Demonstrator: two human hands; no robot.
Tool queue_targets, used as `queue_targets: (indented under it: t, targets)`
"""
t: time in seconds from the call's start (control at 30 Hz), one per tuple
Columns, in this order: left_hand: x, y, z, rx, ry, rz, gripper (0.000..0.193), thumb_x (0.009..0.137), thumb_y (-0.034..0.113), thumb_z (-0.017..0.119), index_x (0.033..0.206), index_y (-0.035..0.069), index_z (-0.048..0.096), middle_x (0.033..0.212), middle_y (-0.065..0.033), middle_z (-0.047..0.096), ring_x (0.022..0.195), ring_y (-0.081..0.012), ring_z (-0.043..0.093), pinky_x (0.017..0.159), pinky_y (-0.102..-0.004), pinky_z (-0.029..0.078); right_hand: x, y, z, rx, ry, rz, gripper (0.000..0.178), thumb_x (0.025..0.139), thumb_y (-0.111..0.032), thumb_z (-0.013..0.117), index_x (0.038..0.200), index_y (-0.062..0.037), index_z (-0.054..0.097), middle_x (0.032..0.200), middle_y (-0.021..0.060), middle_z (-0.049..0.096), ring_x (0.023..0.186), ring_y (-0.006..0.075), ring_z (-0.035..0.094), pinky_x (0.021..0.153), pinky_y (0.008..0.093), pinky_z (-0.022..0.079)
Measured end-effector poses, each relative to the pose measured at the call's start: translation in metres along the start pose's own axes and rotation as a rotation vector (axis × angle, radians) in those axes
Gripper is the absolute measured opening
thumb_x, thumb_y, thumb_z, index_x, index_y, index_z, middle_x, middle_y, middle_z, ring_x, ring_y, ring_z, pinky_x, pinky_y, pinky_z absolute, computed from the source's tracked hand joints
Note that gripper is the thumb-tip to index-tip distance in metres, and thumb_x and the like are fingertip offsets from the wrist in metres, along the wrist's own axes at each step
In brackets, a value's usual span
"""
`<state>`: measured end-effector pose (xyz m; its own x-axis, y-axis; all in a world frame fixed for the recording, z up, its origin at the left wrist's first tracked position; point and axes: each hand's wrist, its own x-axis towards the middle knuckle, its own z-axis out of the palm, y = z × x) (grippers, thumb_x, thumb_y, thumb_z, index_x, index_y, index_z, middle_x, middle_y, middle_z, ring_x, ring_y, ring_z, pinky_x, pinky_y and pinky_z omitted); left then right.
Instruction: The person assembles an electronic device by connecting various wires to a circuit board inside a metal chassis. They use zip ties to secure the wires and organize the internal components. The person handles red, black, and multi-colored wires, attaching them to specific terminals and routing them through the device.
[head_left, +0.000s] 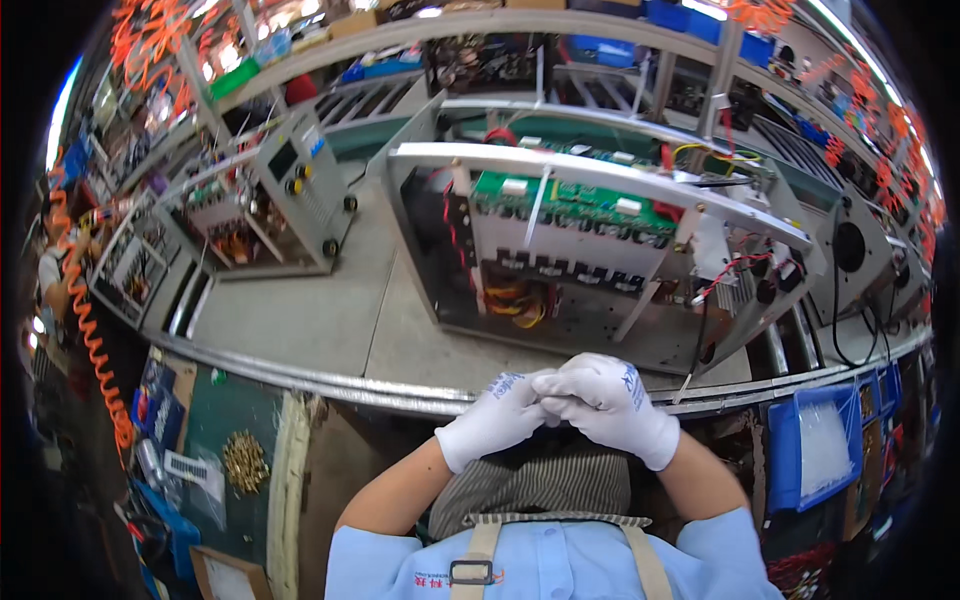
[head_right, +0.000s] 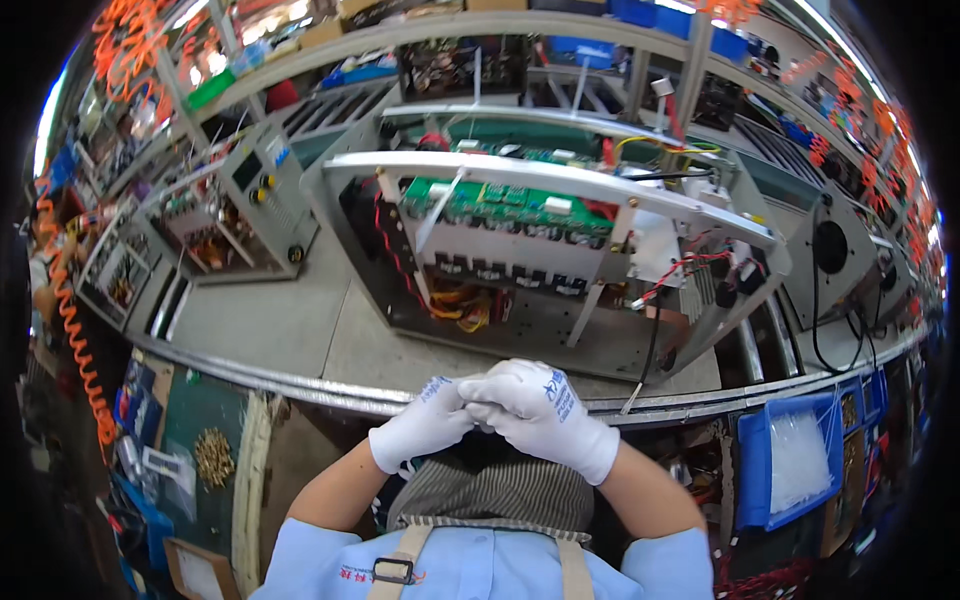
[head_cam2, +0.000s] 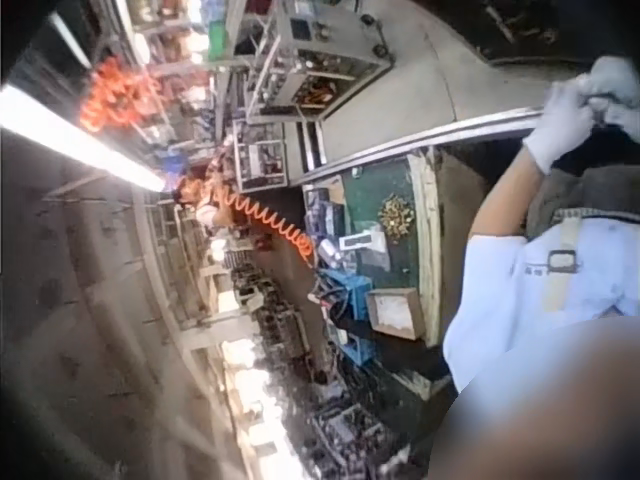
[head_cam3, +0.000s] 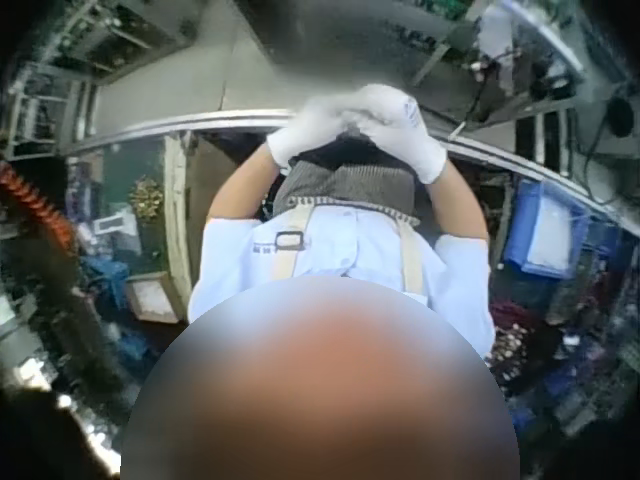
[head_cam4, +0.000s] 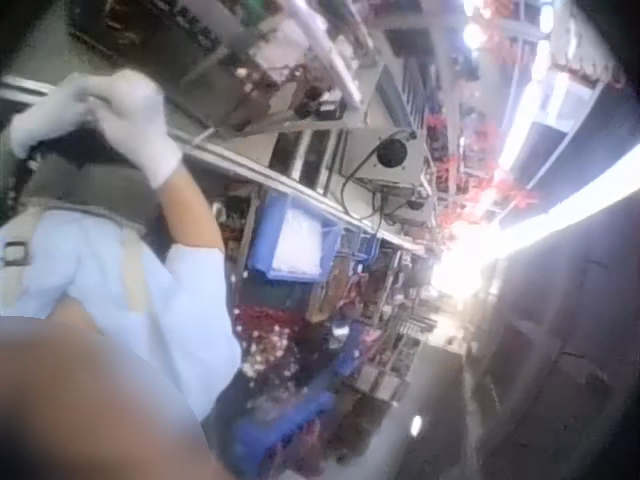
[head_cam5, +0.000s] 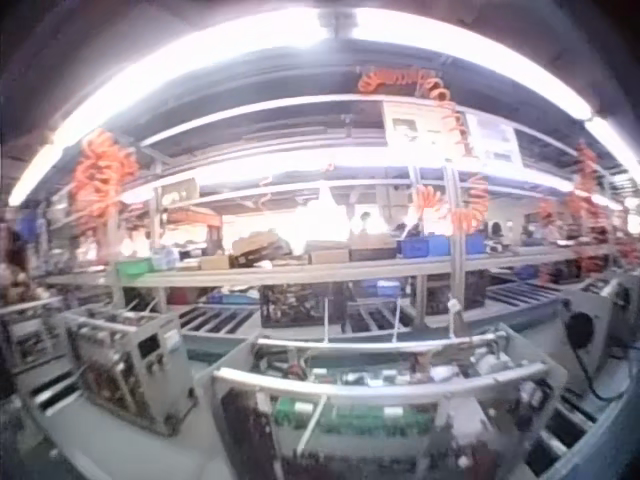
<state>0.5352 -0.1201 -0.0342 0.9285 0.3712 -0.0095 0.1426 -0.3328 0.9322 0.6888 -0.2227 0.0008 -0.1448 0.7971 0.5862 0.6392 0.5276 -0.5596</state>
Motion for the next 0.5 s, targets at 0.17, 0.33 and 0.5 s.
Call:
queue_targets:
  t: [0.17,0.33,0.5]
  targets:
    - [-0.025,-0.031,0.02,-0.358,-0.223,-0.247,0.018,0.09,0.011,0.051,0.095,0.0,0.064,0.081,-0.0038,0.067,0.081,-0.0101,0.059,0.075,-0.0258,0.046,-0.029,0.013,0.022,0.721,-0.123,0.754,0.016,0.087,-0.006,0.065,0.102,0.0,0.069,0.083,0.0042,0.069,0.066,0.0105,0.063,0.059,0.0239,0.049]
    - [-0.032,-0.075,-0.037,0.808,0.556,0.316,0.022,0.094,0.01,0.051,0.109,-0.002,0.063,0.094,-0.0079,0.069,0.09,-0.0109,0.061,0.083,-0.0235,0.046,-0.013,0.019,0.0,0.588,0.451,0.721,0.02,0.092,-0.016,0.065,0.099,0.0031,0.067,0.076,0.0062,0.068,0.064,0.0079,0.062,0.057,0.0203,0.052]
    - [0.01,-0.038,-0.069,-0.043,0.881,0.192,0.03,0.099,0.019,0.052,0.12,-0.002,0.059,0.092,-0.0071,0.068,0.074,-0.0069,0.059,0.069,-0.0213,0.048,0.015,0.019,-0.003,0.449,0.782,0.597,0.021,0.09,-0.013,0.067,0.104,0.0023,0.067,0.083,0.007,0.07,0.066,0.0079,0.063,0.059,0.0194,0.05]
